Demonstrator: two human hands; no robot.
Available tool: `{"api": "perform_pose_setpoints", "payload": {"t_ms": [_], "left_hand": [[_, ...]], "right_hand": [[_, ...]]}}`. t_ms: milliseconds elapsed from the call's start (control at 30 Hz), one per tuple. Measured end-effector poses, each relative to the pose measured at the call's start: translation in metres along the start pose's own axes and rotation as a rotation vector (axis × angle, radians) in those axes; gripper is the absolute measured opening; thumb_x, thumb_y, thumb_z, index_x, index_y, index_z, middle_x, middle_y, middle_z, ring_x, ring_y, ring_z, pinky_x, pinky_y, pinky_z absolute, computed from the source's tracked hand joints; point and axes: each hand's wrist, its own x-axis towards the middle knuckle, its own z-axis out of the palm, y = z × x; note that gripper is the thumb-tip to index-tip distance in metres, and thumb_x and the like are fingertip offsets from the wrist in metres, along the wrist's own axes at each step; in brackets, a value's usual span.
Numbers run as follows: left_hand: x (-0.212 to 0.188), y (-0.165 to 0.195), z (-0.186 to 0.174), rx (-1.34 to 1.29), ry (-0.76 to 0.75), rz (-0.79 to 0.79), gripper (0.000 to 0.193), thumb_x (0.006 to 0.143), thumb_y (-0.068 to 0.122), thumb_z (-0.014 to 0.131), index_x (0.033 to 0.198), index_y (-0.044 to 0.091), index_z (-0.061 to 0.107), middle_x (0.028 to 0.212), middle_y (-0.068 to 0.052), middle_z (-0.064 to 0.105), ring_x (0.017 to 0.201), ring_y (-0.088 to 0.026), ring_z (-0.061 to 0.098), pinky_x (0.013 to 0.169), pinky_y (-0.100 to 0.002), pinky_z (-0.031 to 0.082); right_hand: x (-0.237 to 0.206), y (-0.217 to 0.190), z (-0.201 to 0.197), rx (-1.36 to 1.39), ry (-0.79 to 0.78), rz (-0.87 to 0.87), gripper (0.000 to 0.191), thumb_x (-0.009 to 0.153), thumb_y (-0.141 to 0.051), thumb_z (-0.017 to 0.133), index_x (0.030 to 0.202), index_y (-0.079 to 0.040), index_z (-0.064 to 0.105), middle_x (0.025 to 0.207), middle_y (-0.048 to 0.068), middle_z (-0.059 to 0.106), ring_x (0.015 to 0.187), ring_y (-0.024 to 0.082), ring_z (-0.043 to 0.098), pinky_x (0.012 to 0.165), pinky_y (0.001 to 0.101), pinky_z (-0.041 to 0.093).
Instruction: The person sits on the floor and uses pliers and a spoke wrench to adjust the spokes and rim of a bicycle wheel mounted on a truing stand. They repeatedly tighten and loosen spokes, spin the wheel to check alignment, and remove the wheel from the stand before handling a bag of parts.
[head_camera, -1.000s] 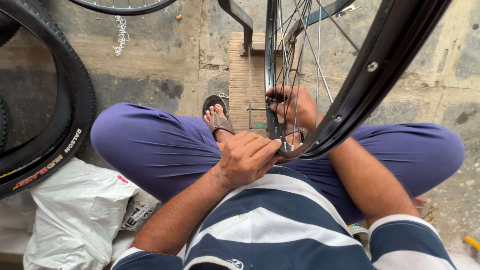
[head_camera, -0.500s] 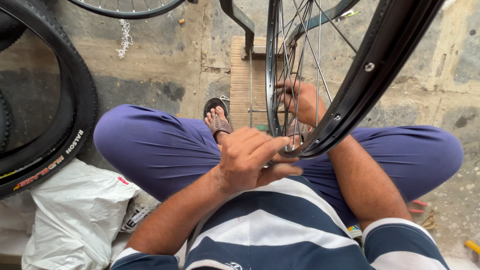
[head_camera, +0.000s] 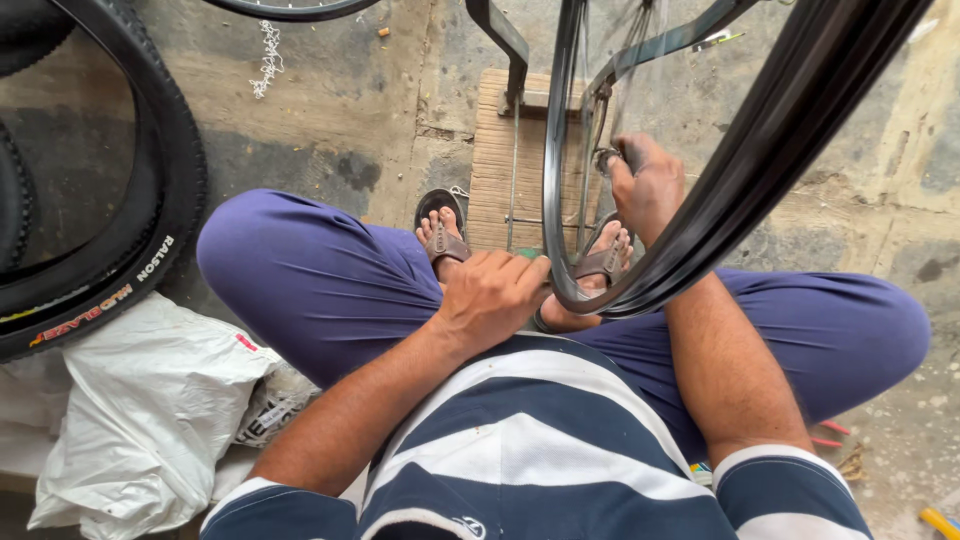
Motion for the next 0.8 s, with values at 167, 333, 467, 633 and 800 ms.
{"api": "perform_pose_setpoints", "payload": {"t_ms": [167,333,467,633,800], "left_hand": [[-0.005,0.007,-0.003,-0.046,0.033,0.038,0.029,0.083,0.023,0.079,0.101,0.004,0.067,0.079,-0.006,0.065,0.075,-0.023,0.066,0.069,-0.038,0.050],[-0.003,0.010,-0.010,-0.045,0.044,0.030,0.031,0.084,0.024,0.079,0.103,0.003,0.067,0.084,-0.007,0.068,0.078,-0.024,0.068,0.070,-0.037,0.051],[-0.003,0.008,-0.013,-0.046,0.033,0.027,0.034,0.087,0.025,0.080,0.107,0.001,0.068,0.082,-0.008,0.068,0.076,-0.023,0.068,0.070,-0.037,0.052],[-0.001,0.009,-0.014,-0.059,0.073,0.064,0.031,0.087,0.023,0.078,0.106,0.001,0.067,0.083,-0.008,0.068,0.076,-0.023,0.068,0.069,-0.037,0.051],[0.003,0.014,-0.016,-0.060,0.057,0.089,0.028,0.086,0.019,0.077,0.105,0.001,0.067,0.081,-0.007,0.066,0.075,-0.023,0.068,0.069,-0.037,0.051]], "right_hand": [[0.001,0.000,-0.002,0.029,-0.065,0.147,0.021,0.096,-0.009,0.068,0.115,0.000,0.071,0.094,0.019,0.075,0.082,0.025,0.075,0.073,0.0366,0.057],[0.002,-0.012,-0.007,-0.073,-0.125,0.282,0.025,0.095,-0.014,0.067,0.118,-0.005,0.072,0.089,0.020,0.074,0.078,0.031,0.074,0.073,0.0405,0.056],[0.007,-0.010,0.002,-0.159,-0.059,0.170,0.022,0.094,-0.015,0.070,0.113,-0.004,0.073,0.095,0.021,0.074,0.086,0.038,0.073,0.077,0.0450,0.056],[0.004,0.006,0.023,-0.347,-0.257,0.293,0.020,0.093,-0.018,0.071,0.109,-0.007,0.074,0.095,0.023,0.072,0.090,0.041,0.070,0.082,0.0496,0.054],[-0.005,0.010,0.034,-0.564,-0.592,0.268,0.049,0.069,-0.011,0.080,0.117,-0.009,0.070,0.105,0.023,0.071,0.102,0.041,0.068,0.085,0.0495,0.054]]}}
